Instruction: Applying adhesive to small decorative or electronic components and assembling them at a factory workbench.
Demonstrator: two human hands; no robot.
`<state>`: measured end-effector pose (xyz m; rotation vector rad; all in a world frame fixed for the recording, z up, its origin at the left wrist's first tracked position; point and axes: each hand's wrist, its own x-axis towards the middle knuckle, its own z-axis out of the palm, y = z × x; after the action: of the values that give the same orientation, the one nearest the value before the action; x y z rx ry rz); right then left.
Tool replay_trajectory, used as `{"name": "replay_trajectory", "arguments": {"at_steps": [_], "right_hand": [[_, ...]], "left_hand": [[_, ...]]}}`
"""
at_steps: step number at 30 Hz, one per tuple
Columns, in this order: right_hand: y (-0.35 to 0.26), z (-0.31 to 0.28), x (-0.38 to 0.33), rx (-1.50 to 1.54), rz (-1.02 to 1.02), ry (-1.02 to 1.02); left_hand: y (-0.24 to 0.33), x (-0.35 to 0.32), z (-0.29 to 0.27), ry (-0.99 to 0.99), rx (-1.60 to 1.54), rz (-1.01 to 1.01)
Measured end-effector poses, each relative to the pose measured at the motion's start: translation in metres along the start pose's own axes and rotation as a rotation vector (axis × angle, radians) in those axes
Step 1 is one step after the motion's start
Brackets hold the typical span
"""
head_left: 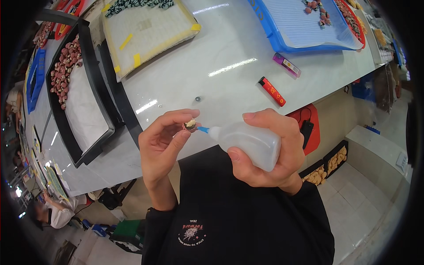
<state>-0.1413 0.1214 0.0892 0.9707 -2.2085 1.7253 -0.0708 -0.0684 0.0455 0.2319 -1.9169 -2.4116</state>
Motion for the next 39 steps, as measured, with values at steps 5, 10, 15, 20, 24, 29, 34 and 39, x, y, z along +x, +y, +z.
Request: {"name": "replay_trajectory", "arguments": {"at_steps": [5, 10, 15, 20, 24, 29, 34, 39], "right_hand": [[0.009, -0.005, -0.008, -0.035, 0.069, -0.021], [0.022, -0.009, -0.016, 0.137, 0.343, 0.048], [0.067, 0.008, -0.023, 0.309, 0.473, 0.115], [0.086, 0.042, -0.006, 0.15, 0.461, 0.035], [0.101, 0.056, -0.002, 0.1, 0.372, 0.067], [0.085, 0.046, -0.023, -0.337, -0.003, 0.162], [0.066, 0.062, -0.028, -0.314, 0.205, -0.248], [0.072, 0.073, -0.021, -0.487, 0.163, -0.301]], "left_hand": [[-0.001, -0.001, -0.006, 0.028, -0.016, -0.004], [-0.002, 0.002, -0.015, 0.045, -0.189, -0.024], [-0.008, -0.002, -0.025, 0.1, -0.276, -0.039], [-0.014, -0.005, -0.03, 0.124, -0.297, -0.049], [-0.017, -0.008, -0.032, 0.131, -0.331, -0.057], [-0.02, -0.006, -0.032, 0.128, -0.385, -0.076], [-0.025, -0.007, -0.036, 0.092, -0.501, -0.112], [-0.027, -0.008, -0.035, 0.043, -0.501, -0.107]]}}
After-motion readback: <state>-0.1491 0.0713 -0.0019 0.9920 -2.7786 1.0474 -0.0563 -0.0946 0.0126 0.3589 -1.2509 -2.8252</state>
